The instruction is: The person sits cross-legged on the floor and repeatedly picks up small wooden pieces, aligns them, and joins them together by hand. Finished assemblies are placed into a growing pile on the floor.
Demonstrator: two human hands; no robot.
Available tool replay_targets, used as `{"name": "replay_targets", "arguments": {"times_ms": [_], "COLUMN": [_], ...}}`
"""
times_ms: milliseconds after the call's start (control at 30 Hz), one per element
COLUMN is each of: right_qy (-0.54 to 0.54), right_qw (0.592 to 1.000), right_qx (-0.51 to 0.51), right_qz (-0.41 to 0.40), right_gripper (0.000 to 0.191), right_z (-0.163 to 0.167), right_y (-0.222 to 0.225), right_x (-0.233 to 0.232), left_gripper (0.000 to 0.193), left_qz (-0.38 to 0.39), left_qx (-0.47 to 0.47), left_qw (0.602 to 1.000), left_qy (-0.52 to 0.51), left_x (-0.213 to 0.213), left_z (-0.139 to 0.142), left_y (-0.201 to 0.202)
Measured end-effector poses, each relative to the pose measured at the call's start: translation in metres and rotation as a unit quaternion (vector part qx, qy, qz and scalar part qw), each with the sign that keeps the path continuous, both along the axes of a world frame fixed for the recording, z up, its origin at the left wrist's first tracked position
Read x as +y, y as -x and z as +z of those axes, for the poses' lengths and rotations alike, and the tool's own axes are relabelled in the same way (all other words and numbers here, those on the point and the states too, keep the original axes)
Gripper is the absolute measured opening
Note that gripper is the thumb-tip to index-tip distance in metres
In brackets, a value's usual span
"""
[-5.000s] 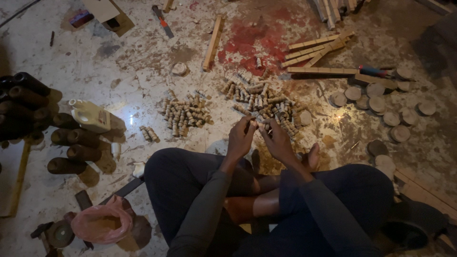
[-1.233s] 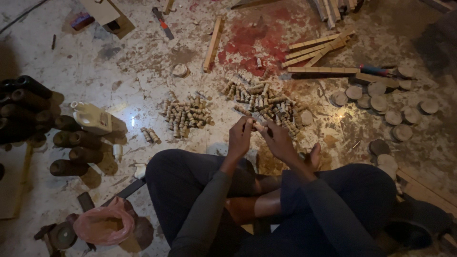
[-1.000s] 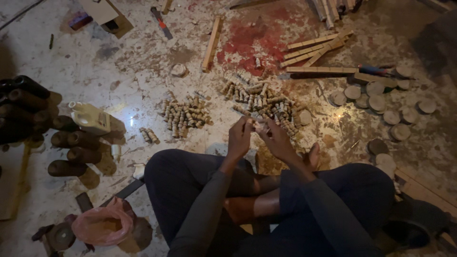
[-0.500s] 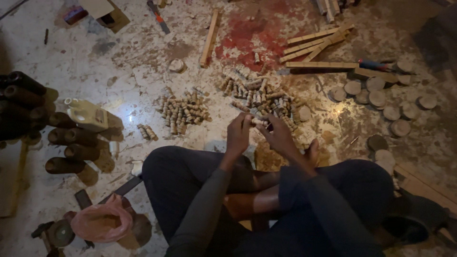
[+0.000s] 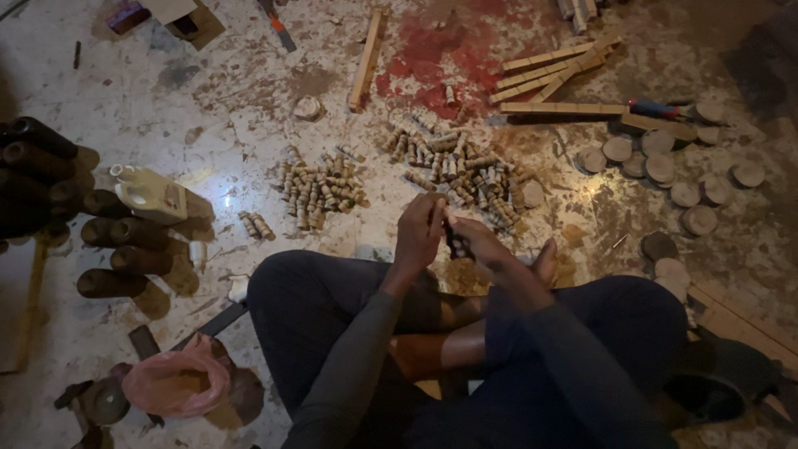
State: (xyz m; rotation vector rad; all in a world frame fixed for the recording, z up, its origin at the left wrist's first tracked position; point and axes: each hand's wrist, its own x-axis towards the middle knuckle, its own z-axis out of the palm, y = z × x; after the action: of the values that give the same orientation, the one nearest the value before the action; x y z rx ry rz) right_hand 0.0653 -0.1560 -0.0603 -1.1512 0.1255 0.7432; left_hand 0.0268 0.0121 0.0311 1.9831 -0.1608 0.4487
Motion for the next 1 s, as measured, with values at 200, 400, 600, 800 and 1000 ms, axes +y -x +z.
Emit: {"name": "replay_targets", "arguments": {"times_ms": [200,400,600,800,1000], "right_qy": [0.302,0.379,0.201,0.288,0.519], "right_qw": [0.862,0.713,0.918,0.874,0.754], "right_qx": [-0.407,-0.588,-0.343,-0.391,-0.396], "right_qz": [0.022,-0.039,-0.006,0.021,0.073], "right_gripper": [0.046,0.049,0.059,0.052,0.034], "right_z": [0.03,0.041,0.051,0.052,0.03], "right_y": [0.014,0.008,0.007,0.007,0.008], "right_x": [0.004,0.007,0.006,0.007,-0.001], "left_gripper": [0.03,0.037,0.037,0.033,0.029], "left_qz": [0.025,0.045,0.022,0.061,0.02], "left_qx": [-0.014,0.109,0.083,0.112,0.031], "left_qw": [0.997,0.963,0.958,0.987,0.999], "left_qy": [0.066,0.244,0.275,0.092,-0.039], "left_x": [0.0,0.012,0.022,0.022,0.012], "left_z": [-0.007,-0.026,-0.031,-0.027,-0.021], "left_y": [-0.006,-0.014,-0.021,-0.017,-0.006]}}
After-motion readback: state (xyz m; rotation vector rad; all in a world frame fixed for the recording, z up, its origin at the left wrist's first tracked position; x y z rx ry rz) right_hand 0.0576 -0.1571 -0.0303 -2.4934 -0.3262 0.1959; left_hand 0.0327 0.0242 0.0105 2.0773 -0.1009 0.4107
